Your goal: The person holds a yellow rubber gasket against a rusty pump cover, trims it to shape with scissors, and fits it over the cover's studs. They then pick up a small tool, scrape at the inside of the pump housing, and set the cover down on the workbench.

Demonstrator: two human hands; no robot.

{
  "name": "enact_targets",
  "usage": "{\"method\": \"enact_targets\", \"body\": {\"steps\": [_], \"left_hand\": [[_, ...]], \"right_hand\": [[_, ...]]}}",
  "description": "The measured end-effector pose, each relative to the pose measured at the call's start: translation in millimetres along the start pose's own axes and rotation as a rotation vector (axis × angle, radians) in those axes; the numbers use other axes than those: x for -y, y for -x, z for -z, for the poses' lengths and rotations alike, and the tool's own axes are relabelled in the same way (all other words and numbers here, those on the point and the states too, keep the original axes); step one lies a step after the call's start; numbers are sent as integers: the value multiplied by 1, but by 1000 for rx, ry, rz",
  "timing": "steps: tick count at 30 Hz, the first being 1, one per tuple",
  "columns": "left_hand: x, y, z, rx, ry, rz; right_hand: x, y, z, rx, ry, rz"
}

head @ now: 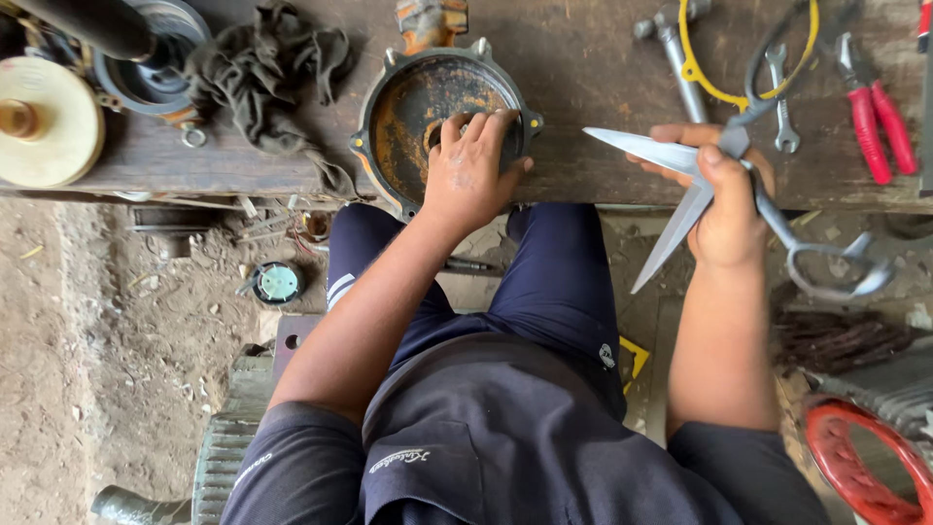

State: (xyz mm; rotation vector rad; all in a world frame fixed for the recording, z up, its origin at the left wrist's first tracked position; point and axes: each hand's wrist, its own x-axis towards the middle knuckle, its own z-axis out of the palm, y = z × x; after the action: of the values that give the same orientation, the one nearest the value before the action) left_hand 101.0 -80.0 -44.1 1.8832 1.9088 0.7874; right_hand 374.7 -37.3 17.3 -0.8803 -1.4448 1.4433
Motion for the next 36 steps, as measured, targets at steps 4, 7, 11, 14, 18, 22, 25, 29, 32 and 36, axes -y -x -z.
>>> {"method": "enact_targets", "body": {"steps": [4,7,11,14,18,22,25,29,32,36], "left_hand": [[-10,8,7,-59,27,-14],[-14,10,10,-42,75,-40],[-16,10,15,-23,92,-17],[-19,8,16,7,88,10],[-20,8,17,23,85,24],[-22,8,18,23,84,34],[-21,8,19,21,94,23],[-21,8,19,19,87,21],[-20,9,19,23,80,18],[-20,8,18,26,84,23]], "right_hand": [[1,-24,-2,108,264,-30],[7,-38,-11,171,437,-38],[26,-50,-25,203,610,-39],[39,-58,-31,243,685,-43],[45,-65,-35,290,737,-67],[45,-67,-34,315,761,-93],[44,-67,-33,311,754,-88],[43,-67,-33,322,748,-72],[43,-68,-34,335,742,-62],[44,-69,-34,340,766,-67]]}}
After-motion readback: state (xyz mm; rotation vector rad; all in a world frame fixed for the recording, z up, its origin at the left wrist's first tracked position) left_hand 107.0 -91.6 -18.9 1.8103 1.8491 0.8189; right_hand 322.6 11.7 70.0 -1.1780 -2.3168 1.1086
